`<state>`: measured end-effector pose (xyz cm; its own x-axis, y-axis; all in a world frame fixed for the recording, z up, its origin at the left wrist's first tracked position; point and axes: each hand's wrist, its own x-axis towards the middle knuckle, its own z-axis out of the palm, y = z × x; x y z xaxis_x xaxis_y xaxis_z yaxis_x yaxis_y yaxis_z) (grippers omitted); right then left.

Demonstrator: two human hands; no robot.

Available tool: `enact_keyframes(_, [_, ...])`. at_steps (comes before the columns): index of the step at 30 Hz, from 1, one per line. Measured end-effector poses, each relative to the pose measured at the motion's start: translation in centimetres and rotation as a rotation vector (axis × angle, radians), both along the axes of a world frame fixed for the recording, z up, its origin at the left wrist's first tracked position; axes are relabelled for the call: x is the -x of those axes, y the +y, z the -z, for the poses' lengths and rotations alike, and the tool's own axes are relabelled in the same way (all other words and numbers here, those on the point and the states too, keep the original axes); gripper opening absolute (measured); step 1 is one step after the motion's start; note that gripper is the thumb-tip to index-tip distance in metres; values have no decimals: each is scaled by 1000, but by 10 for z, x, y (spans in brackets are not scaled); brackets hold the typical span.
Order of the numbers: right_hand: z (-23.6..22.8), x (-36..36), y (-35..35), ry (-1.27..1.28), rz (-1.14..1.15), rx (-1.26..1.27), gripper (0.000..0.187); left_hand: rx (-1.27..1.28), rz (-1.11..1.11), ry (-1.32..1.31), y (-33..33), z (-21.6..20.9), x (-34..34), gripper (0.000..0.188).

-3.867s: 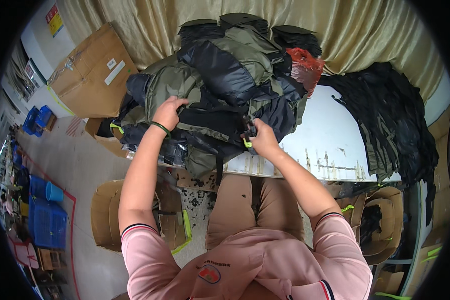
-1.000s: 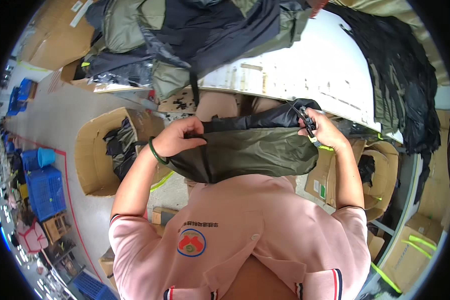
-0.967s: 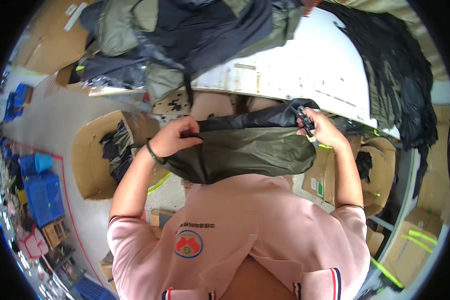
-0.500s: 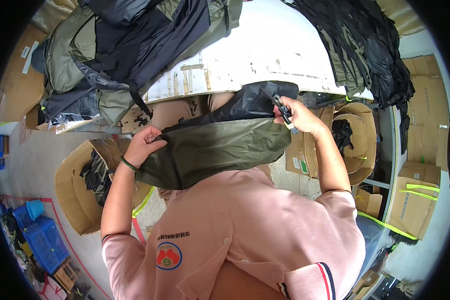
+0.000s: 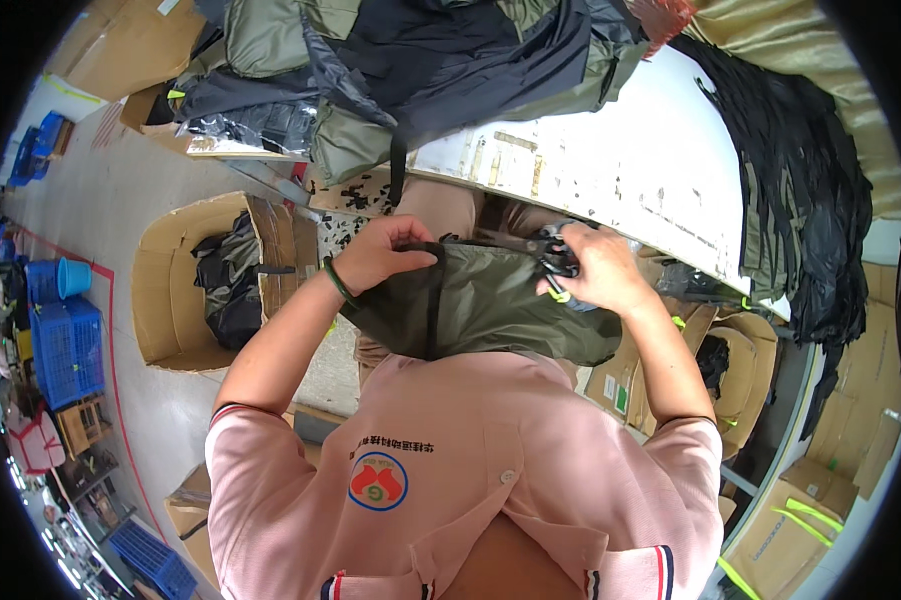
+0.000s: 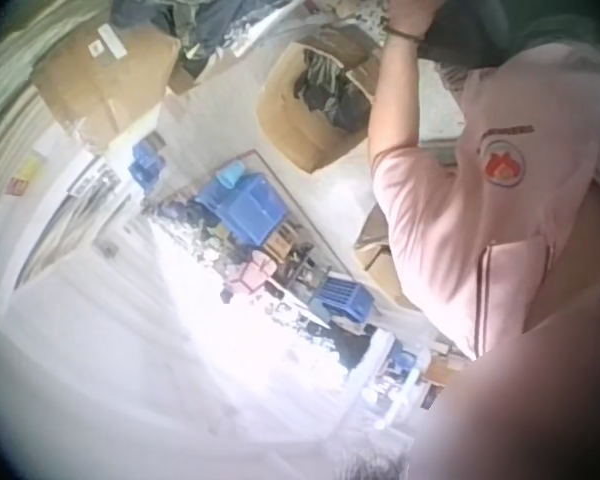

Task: Trimming excess material from synthetic fabric outdoor gear using scissors.

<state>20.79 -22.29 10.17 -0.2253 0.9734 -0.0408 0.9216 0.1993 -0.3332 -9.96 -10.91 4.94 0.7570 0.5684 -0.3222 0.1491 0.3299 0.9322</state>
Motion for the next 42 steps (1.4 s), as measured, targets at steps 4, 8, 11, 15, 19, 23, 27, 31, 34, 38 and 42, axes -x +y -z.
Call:
enact_keyframes(4, [-14, 26, 25, -44, -117, 52, 56, -70, 32, -56, -1, -2, -2, 16])
enact_keyframes(8, [-20, 35, 36, -61, -167, 39, 53, -136, 63, -86, 0, -1, -3, 17])
enact_keyframes(11, [-24, 37, 39, -62, -183, 52, 51, -155, 69, -67, 0, -2, -4, 17])
enact_keyframes(15, [-20, 35, 38, -54, -186, 28, 48, -180, 84, -39, 0, -1, -4, 19])
enact_keyframes(19, [-9, 29, 32, -25, -180, 25, 45, -243, 37, -71, -4, -2, -6, 17])
enact_keyframes(23, [-6, 19, 27, 73, -99, 57, 44, -571, -47, 8, -11, -17, -6, 25])
enact_keyframes(27, [-17, 13, 25, 45, -145, 55, 48, -1039, -33, -83, -13, -16, -5, 25])
enact_keyframes(31, [-29, 11, 25, -18, -185, 95, 50, -1190, -70, -176, -17, -17, -8, 19])
enact_keyframes(34, [-32, 8, 26, -3, -226, 52, 49, -1236, -87, -184, -19, -19, -9, 19])
enact_keyframes(38, [-36, 4, 28, -48, -262, 40, 46, -1254, -85, -177, -20, -18, -8, 19])
enact_keyframes(42, [-42, 8, 30, -49, -259, 102, 46, -1249, -62, -175, -17, -16, -7, 25])
